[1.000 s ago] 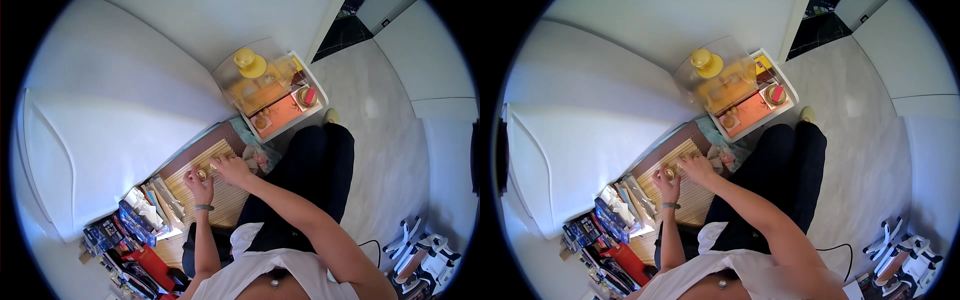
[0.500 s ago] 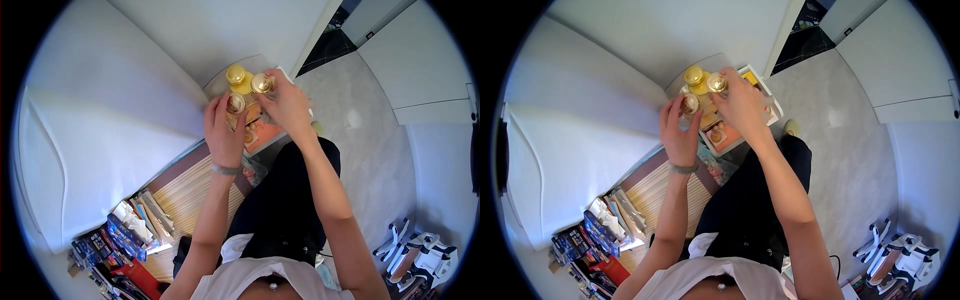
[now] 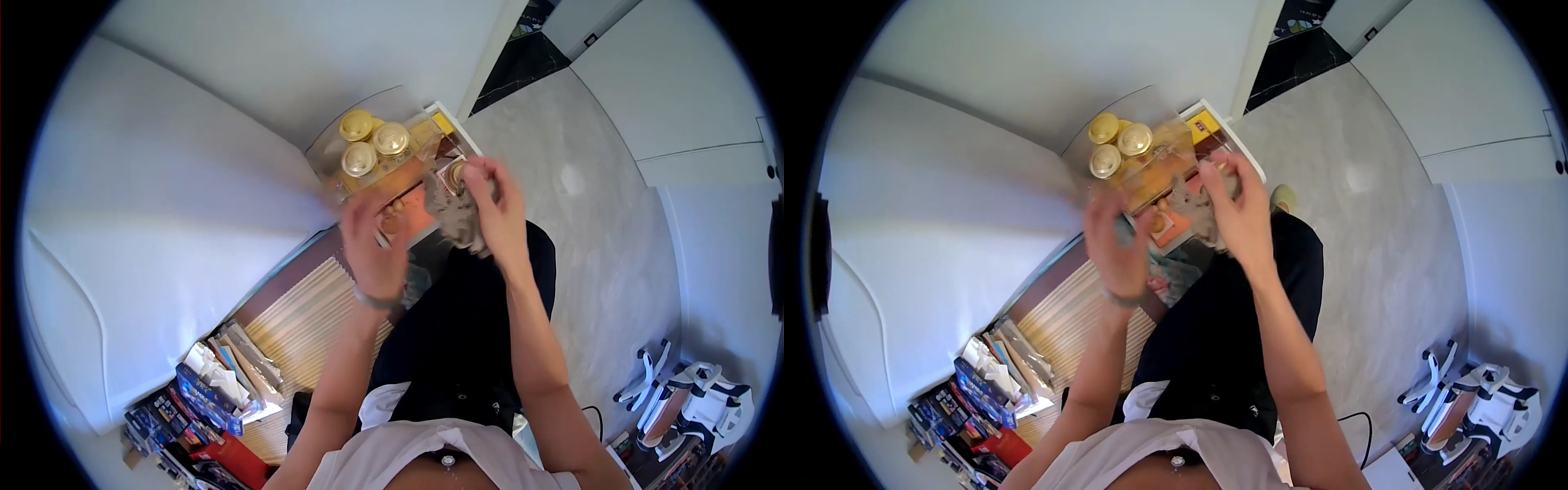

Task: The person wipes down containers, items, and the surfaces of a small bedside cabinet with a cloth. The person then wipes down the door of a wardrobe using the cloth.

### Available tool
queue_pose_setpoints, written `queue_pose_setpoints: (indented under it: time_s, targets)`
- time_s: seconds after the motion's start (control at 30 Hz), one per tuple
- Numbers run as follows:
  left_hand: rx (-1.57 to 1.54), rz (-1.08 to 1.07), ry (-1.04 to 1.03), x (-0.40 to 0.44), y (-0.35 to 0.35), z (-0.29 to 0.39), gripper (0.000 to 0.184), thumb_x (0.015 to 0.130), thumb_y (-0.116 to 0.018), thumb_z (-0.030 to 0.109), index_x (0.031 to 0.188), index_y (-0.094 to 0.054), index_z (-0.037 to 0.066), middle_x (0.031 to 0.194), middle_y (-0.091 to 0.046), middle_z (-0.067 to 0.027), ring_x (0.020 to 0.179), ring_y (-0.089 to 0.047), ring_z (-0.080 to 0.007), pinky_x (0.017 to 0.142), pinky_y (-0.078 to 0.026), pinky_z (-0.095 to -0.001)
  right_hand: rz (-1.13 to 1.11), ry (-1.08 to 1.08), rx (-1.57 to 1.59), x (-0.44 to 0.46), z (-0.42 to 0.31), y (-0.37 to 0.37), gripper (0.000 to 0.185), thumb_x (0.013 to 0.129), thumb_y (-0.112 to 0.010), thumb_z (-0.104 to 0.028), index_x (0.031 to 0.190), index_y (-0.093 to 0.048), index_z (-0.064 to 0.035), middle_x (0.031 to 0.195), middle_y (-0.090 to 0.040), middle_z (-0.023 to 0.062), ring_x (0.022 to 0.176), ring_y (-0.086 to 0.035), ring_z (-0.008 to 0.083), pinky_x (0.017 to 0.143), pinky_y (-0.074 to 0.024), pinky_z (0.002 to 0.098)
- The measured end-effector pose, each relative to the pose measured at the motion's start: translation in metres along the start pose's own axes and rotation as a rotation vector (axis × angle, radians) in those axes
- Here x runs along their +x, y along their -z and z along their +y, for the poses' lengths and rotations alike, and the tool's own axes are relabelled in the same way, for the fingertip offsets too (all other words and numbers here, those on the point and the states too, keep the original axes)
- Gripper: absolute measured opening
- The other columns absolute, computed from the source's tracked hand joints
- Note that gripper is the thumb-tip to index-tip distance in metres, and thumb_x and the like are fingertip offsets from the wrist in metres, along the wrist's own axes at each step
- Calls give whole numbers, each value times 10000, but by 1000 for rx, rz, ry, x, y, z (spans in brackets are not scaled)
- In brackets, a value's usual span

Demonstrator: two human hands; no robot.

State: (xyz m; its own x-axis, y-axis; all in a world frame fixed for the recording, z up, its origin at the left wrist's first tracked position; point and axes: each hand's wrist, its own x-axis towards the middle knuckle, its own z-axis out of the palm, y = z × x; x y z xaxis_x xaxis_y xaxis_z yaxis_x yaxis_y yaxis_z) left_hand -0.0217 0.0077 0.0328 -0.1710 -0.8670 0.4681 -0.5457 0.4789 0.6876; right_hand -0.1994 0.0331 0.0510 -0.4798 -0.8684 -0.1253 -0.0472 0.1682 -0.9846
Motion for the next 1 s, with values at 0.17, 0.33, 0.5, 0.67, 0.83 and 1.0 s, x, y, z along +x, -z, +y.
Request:
queue_pose_setpoints:
  time_s: [0.17,0.33,0.5,0.67,0.83,1.0]
  targets:
    - [-181,-410,59,-90,-34,12,651,888,-651,224,1443,-379,19,1450,-338,-232,1290,-377,-427,1078,-322,-474,-133,-544,984,-85,44,-13,454,1025,-456,-332,1363,-448,-29,1342,-529,90,1225,-511,183,1059,-388,339]
    - [-260,-431,175,-112,-33,-24,462,920,-604,145,1339,-464,8,1291,-473,-223,1145,-494,-402,995,-400,-446,-416,-605,523,-91,96,11,465,1019,-491,-337,1314,-556,15,1173,-647,89,1079,-602,180,979,-440,303]
    - [-158,-305,389,-109,-41,-32,329,979,-533,129,1272,-501,-19,1120,-576,-195,1030,-574,-318,910,-451,-370,248,-174,-239,9,141,7,314,924,-641,-306,977,-611,2,809,-661,99,702,-634,191,668,-503,318]
    - [-166,-301,478,-106,-43,-22,354,1002,-522,148,1302,-486,-35,1141,-590,-182,1007,-591,-261,889,-465,-337,296,-243,-557,61,149,-11,416,827,-722,-362,956,-573,4,872,-659,199,855,-660,367,750,-519,461]
    - [-163,-329,504,-105,-41,-17,328,975,-548,113,1267,-501,-29,1111,-562,-181,1018,-565,-306,916,-444,-361,336,-205,-660,66,172,-9,404,784,-753,-323,952,-591,7,896,-669,193,872,-662,372,765,-526,479]
    - [-211,-321,521,-98,-43,-11,333,974,-577,149,1251,-513,-24,1104,-567,-179,1016,-570,-307,913,-446,-359,261,-285,-208,50,168,8,285,764,-736,-198,946,-645,2,886,-671,183,812,-667,347,718,-535,435]
